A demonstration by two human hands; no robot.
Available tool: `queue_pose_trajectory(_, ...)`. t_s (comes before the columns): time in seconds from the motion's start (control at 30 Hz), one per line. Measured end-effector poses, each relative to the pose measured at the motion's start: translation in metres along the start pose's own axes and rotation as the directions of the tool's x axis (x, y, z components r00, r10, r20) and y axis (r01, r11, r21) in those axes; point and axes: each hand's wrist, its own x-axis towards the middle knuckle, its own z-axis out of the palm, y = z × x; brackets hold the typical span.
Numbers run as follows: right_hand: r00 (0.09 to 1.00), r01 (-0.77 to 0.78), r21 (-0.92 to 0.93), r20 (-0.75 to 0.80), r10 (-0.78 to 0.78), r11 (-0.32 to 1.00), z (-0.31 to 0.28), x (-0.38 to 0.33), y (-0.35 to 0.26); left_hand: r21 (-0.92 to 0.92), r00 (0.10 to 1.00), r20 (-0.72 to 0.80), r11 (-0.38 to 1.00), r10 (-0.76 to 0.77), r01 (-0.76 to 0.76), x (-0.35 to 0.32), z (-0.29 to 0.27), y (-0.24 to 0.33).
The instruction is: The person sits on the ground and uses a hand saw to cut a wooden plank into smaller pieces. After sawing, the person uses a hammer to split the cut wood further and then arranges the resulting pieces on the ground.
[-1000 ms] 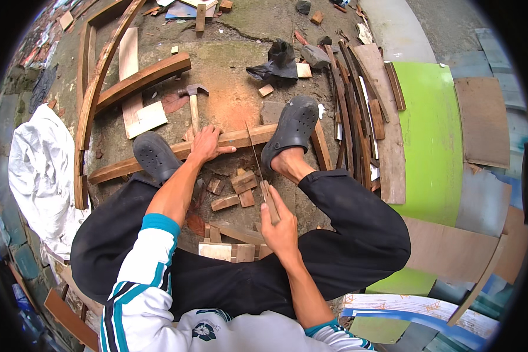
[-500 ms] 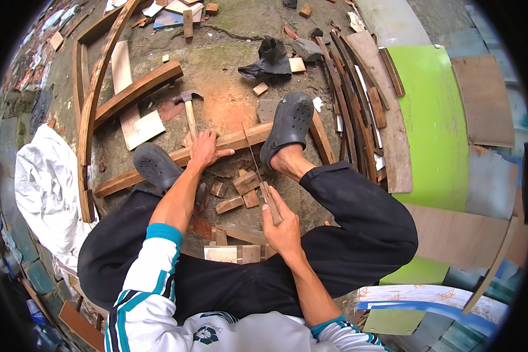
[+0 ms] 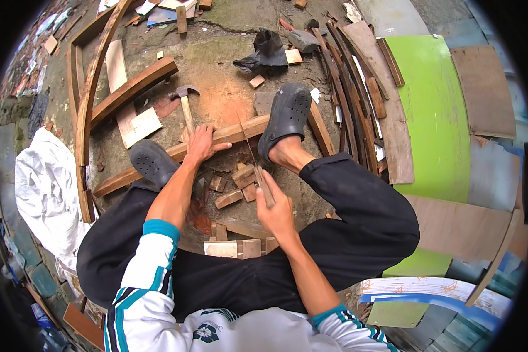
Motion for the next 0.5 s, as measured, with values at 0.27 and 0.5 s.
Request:
queue_pose_trajectory(0.27,1.0,-0.022,-0.049,0.011,0.022,0.999,0.006,0.018,-0.01,0.01,1.0,0.017,1.0,-0.022,0.022,0.005,-0.011,-0.003)
queue_pose_trajectory(0.5,0.997,0.056,0.011,-0.056,-0.055,0.998,-0.018,-0.011,0.007,0.058,0.999,-0.026,0.998,0.019,-0.018,0.006,-0.004,0.002)
